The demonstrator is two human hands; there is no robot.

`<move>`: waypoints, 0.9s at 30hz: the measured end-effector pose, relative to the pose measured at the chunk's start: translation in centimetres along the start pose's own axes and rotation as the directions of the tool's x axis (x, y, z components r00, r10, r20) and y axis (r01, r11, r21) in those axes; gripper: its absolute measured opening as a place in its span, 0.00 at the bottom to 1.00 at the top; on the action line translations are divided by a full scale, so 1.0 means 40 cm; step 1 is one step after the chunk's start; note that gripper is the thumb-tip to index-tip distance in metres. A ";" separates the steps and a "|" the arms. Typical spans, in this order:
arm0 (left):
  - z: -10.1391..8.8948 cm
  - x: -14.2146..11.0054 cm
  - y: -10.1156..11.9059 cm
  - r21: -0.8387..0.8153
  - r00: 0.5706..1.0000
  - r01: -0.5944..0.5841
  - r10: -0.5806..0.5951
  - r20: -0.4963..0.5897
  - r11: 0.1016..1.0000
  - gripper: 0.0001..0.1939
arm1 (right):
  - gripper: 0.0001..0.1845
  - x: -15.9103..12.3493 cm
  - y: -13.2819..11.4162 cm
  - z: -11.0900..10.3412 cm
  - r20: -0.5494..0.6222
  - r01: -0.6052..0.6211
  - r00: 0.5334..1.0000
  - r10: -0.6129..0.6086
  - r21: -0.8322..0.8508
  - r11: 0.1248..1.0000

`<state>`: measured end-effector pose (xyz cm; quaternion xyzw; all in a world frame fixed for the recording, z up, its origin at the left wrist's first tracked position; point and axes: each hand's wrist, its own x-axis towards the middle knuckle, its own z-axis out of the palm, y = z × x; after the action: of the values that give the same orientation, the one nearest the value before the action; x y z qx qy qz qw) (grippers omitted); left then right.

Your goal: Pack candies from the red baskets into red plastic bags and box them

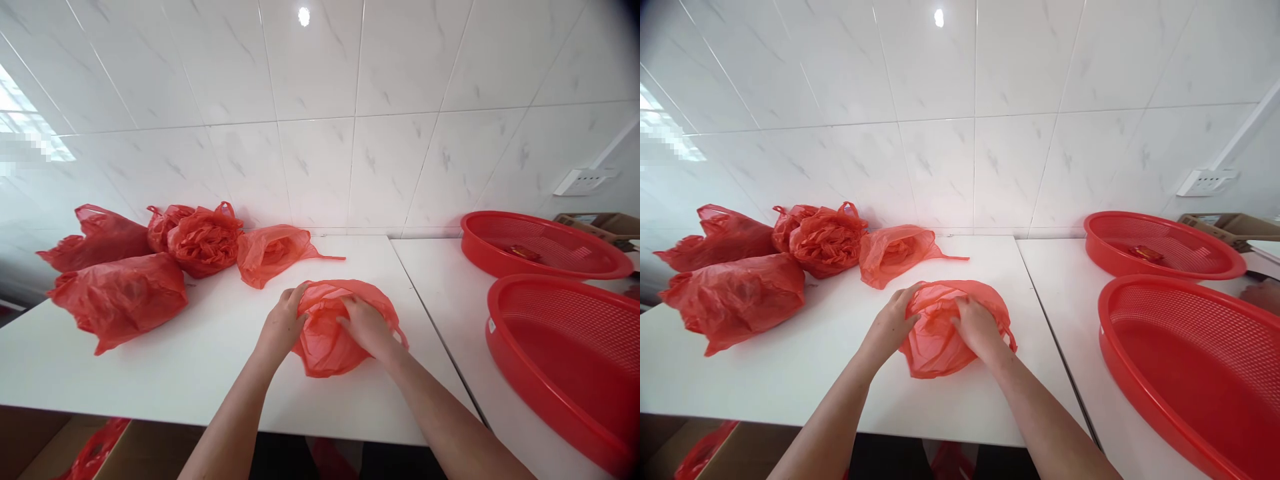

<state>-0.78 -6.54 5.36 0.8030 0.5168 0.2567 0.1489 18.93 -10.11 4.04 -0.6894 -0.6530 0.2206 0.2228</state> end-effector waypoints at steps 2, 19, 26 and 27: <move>0.007 0.003 -0.011 -0.107 1.000 0.007 -0.006 0.014 0.994 0.26 | 0.32 0.012 -0.007 0.020 0.070 0.049 0.997 -0.042 -0.103 0.993; 0.019 0.037 -0.033 0.036 1.000 -0.010 0.010 0.021 0.999 0.28 | 0.31 -0.007 0.026 -0.051 0.290 0.171 0.950 -0.121 -0.157 0.973; 0.016 0.028 -0.018 -0.066 0.995 -0.044 0.050 0.083 0.997 0.31 | 0.40 0.038 0.024 -0.048 0.400 0.115 0.916 -0.020 -0.215 0.970; 0.015 0.030 -0.020 -0.084 0.997 -0.054 0.059 0.054 0.995 0.31 | 0.38 0.040 0.028 -0.039 0.410 0.090 0.912 0.003 -0.207 0.974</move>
<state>-0.62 -5.10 4.77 0.8174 0.4784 0.2591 0.1892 20.82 -8.60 4.62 -0.6340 -0.7207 0.2802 0.0083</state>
